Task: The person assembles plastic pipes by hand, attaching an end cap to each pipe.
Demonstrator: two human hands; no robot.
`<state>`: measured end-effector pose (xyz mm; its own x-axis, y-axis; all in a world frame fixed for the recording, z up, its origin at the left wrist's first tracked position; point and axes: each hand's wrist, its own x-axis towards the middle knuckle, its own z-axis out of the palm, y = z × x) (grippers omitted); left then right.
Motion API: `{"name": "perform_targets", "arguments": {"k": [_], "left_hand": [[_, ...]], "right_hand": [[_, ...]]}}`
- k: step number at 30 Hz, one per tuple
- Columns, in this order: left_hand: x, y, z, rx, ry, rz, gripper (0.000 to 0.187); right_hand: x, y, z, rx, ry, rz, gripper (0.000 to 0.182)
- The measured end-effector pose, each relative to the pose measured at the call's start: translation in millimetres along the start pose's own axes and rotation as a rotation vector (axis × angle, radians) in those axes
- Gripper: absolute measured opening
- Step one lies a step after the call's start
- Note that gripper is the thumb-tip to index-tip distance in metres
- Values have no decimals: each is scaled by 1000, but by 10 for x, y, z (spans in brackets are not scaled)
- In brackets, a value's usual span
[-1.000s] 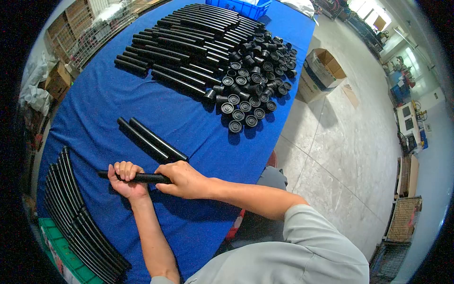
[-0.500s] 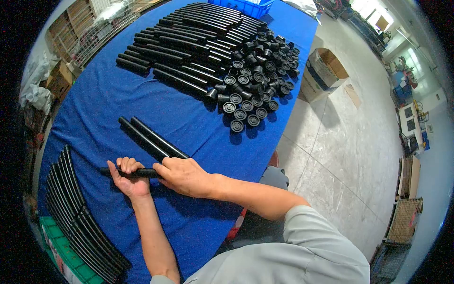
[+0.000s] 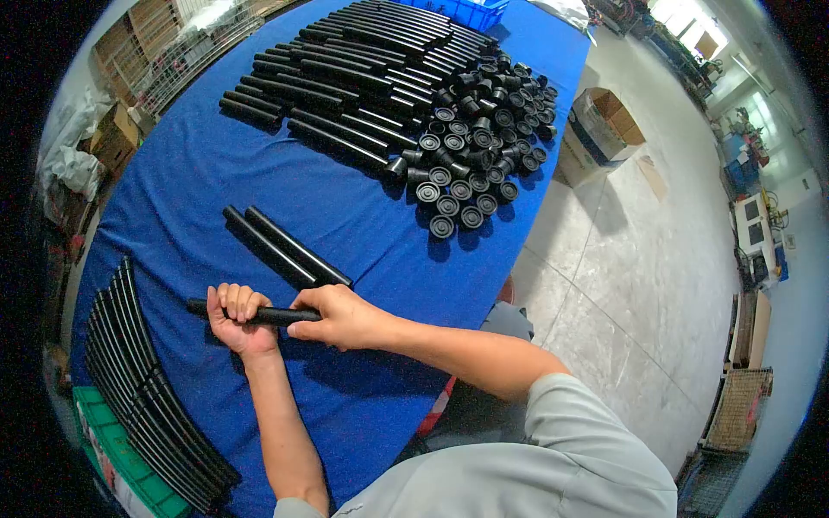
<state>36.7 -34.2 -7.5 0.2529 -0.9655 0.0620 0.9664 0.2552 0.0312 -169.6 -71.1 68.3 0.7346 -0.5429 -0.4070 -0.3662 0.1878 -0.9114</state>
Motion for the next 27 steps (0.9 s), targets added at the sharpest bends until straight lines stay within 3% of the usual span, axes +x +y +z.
{"name": "perform_targets", "arguments": {"k": [3,7,8,11,12,15,19,20,21,23,26,27], "left_hand": [[-10,19,4,16,14,9,37],[-14,-9,15,27,10,13,38],[-18,0,11,24,19,12,37],[-13,10,2,17,24,3,36],[-2,12,1,16,17,2,36],[-16,24,-27,18,7,-5,35],[-18,-7,9,-9,-15,-36,34],[-17,-10,19,-22,-20,-44,34],[-15,-6,20,-16,-20,-41,33],[-19,7,5,-2,-16,-33,33],[-16,-6,13,20,-33,-32,33],[-16,-10,15,19,-36,-34,33]], "right_hand": [[80,288,162,-773,447,-723,37],[68,242,95,-527,255,-529,35],[52,180,56,-324,154,-327,37],[59,207,10,-287,125,-354,40],[68,241,74,-496,346,-648,43],[24,279,136,-666,332,-585,45],[-7,21,-21,171,-49,95,42],[-31,2,-7,83,-37,52,41],[36,232,43,-409,142,-394,43],[19,276,122,-755,381,-644,44],[54,383,147,-668,354,-636,47],[20,282,110,-411,214,-392,47]]}}
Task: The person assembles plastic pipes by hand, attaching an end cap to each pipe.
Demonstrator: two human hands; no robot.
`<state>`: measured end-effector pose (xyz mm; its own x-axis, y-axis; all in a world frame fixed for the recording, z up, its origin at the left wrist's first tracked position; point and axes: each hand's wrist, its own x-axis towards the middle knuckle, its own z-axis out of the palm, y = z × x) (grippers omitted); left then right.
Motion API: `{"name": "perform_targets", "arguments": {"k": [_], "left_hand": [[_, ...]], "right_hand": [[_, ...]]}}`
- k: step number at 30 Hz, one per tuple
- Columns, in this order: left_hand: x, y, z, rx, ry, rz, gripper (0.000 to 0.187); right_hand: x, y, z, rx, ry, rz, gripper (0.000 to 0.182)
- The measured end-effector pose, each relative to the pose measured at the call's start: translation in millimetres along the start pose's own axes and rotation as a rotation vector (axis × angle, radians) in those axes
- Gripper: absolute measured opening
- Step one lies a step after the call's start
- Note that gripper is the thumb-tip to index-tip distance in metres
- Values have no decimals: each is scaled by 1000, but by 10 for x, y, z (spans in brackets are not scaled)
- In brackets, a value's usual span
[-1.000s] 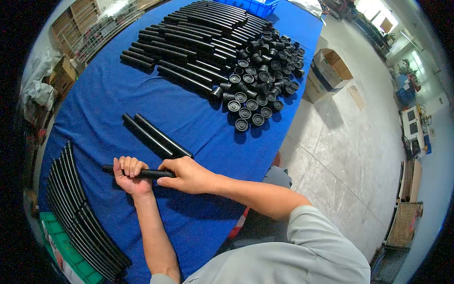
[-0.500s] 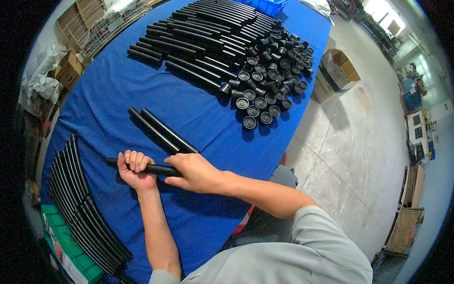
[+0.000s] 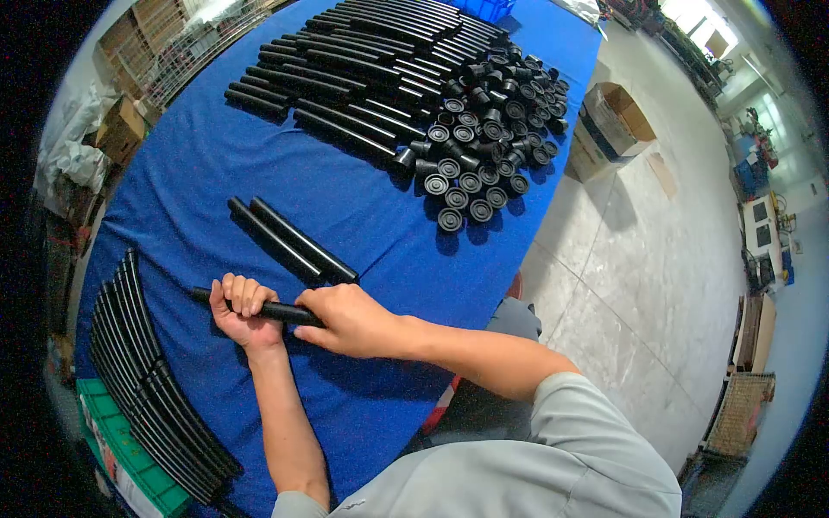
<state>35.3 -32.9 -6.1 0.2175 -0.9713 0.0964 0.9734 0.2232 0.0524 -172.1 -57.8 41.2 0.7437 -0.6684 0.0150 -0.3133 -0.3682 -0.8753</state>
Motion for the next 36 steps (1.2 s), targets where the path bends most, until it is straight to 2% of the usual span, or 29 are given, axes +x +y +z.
{"name": "perform_targets", "arguments": {"k": [2,3,6,7,10,11,14,15,18,19,22,23,26,27,30,31,35,36], "left_hand": [[1,5,8,0,-7,-2,33],[-1,9,8,-2,-6,-2,33],[12,18,-6,-8,-6,8,33],[8,24,-14,-6,-1,17,33],[-1,26,-15,4,-13,12,33],[4,20,-7,7,-24,5,33],[6,19,7,-30,-28,-13,33],[5,20,8,-22,-24,-6,33],[2,35,-2,-1,-25,12,32],[4,39,-6,2,-35,10,32],[5,16,6,-22,-61,-13,32],[7,16,17,-34,-71,-20,32],[12,28,5,-35,-71,-21,33],[20,33,-3,-26,-62,-7,32],[-3,41,-26,-4,-44,13,32],[-4,38,-20,-4,-51,3,32],[9,47,-14,10,-88,-35,32],[13,8,51,26,40,16,32]], "right_hand": [[83,-230,-238,519,-278,480,47],[116,-162,-227,611,-311,519,48],[23,27,-5,-142,121,-243,47],[-12,-18,14,-334,128,-241,49],[11,41,62,-226,134,-246,44],[28,57,12,-63,-33,-41,38],[88,-134,-192,604,-261,474,34],[53,-184,-228,281,-191,253,36],[29,-3,11,-367,249,-390,37],[10,-12,28,-345,213,-355,38],[46,-242,-209,431,-210,350,37],[67,-159,-181,674,-271,510,38],[28,-58,-94,151,-106,51,39],[34,-29,-1,-57,133,-234,44],[-33,42,93,-383,91,-204,49],[-32,46,90,-298,101,-171,44],[75,-156,-184,239,-254,306,33],[61,-86,-129,117,-111,125,33]]}}
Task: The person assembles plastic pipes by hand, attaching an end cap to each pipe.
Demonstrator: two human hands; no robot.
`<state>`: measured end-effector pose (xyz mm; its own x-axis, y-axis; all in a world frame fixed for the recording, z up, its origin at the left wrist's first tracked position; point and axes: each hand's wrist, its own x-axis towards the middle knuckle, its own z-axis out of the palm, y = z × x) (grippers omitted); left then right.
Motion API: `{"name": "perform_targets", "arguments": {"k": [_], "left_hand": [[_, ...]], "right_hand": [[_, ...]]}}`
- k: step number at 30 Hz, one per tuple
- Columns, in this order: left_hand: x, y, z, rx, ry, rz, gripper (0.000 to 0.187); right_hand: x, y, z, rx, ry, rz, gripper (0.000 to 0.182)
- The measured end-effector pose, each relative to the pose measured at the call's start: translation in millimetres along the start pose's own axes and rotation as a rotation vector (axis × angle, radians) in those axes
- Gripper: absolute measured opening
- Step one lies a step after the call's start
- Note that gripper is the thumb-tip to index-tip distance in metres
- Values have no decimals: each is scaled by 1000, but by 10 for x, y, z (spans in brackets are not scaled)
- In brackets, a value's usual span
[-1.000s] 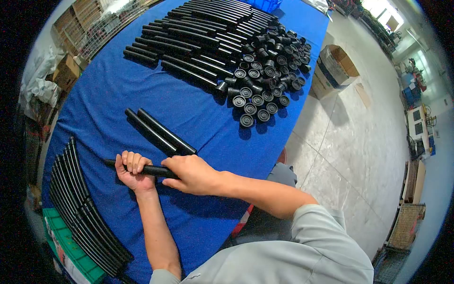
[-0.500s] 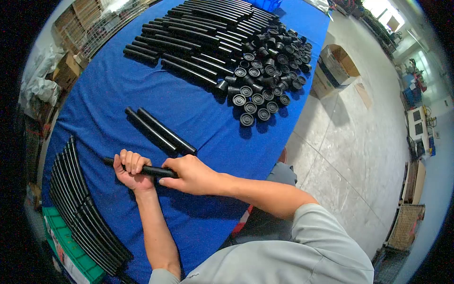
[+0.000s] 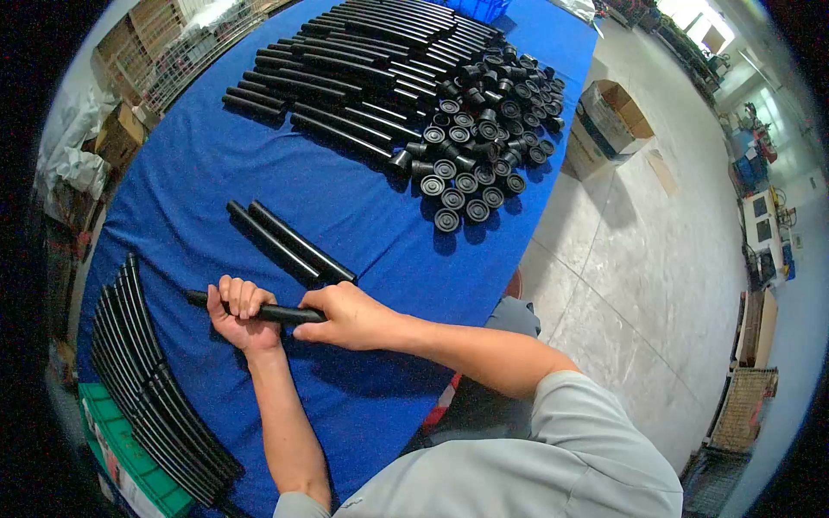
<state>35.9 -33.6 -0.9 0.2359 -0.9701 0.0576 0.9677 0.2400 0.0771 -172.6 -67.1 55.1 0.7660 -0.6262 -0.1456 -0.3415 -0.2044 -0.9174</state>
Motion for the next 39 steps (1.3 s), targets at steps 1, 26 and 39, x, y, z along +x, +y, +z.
{"name": "perform_targets", "arguments": {"k": [1,26,39], "left_hand": [[-2,-68,123,16,130,49,32],[17,-157,261,20,347,143,32],[-2,4,-67,-51,-42,-7,27]], "right_hand": [[6,118,83,-123,140,-181,34],[23,236,162,-383,412,-444,37],[-45,111,143,-292,303,-319,30]]}}
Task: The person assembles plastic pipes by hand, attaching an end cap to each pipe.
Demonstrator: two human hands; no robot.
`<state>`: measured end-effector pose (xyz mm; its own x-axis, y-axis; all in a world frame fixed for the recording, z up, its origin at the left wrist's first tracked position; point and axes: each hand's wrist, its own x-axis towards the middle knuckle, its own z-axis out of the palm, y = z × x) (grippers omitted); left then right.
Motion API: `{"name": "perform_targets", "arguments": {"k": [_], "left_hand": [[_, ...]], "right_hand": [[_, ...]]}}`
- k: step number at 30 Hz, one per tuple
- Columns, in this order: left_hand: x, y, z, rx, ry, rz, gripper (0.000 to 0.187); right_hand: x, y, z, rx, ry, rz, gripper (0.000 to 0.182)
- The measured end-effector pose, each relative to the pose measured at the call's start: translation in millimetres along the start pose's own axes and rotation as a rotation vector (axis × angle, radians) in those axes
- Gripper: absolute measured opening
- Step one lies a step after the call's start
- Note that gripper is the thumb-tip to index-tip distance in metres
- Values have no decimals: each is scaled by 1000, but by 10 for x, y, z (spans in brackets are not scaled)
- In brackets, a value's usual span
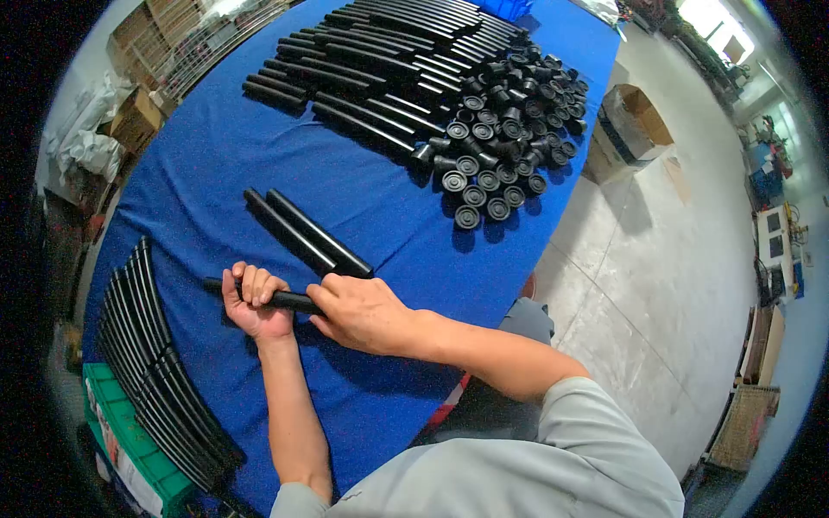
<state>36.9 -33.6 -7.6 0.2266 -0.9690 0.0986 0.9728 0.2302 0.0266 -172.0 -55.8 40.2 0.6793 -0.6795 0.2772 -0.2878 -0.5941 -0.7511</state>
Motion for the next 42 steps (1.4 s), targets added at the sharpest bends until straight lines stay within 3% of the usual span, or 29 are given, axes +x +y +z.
{"name": "perform_targets", "arguments": {"k": [1,3,4,5,6,7,8,11,13,14,15,17,18,19,21,23,25,27,30,31,34,37,42], "left_hand": [[-10,-2,32,-4,-29,-11,26],[-21,-59,115,19,-100,-29,21],[-10,-87,162,33,-116,-28,18],[-18,-92,193,41,-118,-29,17],[-19,-90,188,52,-119,-16,20],[-28,-71,190,116,-109,-7,23],[-30,-87,194,89,-95,14,25],[-91,-23,122,140,-123,32,33],[-178,-181,636,355,331,302,39],[-195,41,360,322,248,326,46],[-275,178,422,366,390,419,55],[-429,267,515,1091,409,807,67],[-596,328,682,1629,333,906,78],[-736,423,831,2095,141,909,75],[-921,367,1113,2652,-315,712,70],[-1049,225,1223,2760,-568,546,62],[-1158,168,1148,2722,-616,436,52],[-1300,138,1217,2768,-533,408,44],[-1550,128,1318,2793,-251,440,35],[-1598,160,1362,2791,-141,463,33],[-1730,571,1258,2906,243,484,26],[-1764,981,1083,3056,661,259,34],[-1799,1312,842,3123,831,173,32]], "right_hand": [[0,-23,10,24,3,-25,30],[47,-1,-144,315,-311,290,36],[109,-117,-298,664,-450,625,41],[83,-27,-233,745,-471,647,42],[59,-57,-217,644,-427,563,44],[64,-80,-242,230,-376,247,45],[19,-93,-189,181,-237,109,45],[-6,-141,-80,179,-160,88,38],[29,-167,-186,438,-270,355,35],[29,-124,-209,394,-209,281,33],[52,-143,-317,383,-230,303,33],[85,-185,-471,373,-276,353,32],[83,-148,-500,406,-281,344,31],[99,-182,-547,395,-315,361,29],[97,-102,-557,431,-416,325,28],[91,-184,-625,489,-539,317,28],[97,-206,-635,527,-645,268,29],[96,-240,-627,488,-744,328,40],[55,-102,-445,672,-353,60,57],[99,-78,-540,663,-377,172,69],[93,-145,-561,772,-274,259,68],[61,-184,-523,787,-323,245,65],[64,-199,-527,765,-360,215,62]]}}
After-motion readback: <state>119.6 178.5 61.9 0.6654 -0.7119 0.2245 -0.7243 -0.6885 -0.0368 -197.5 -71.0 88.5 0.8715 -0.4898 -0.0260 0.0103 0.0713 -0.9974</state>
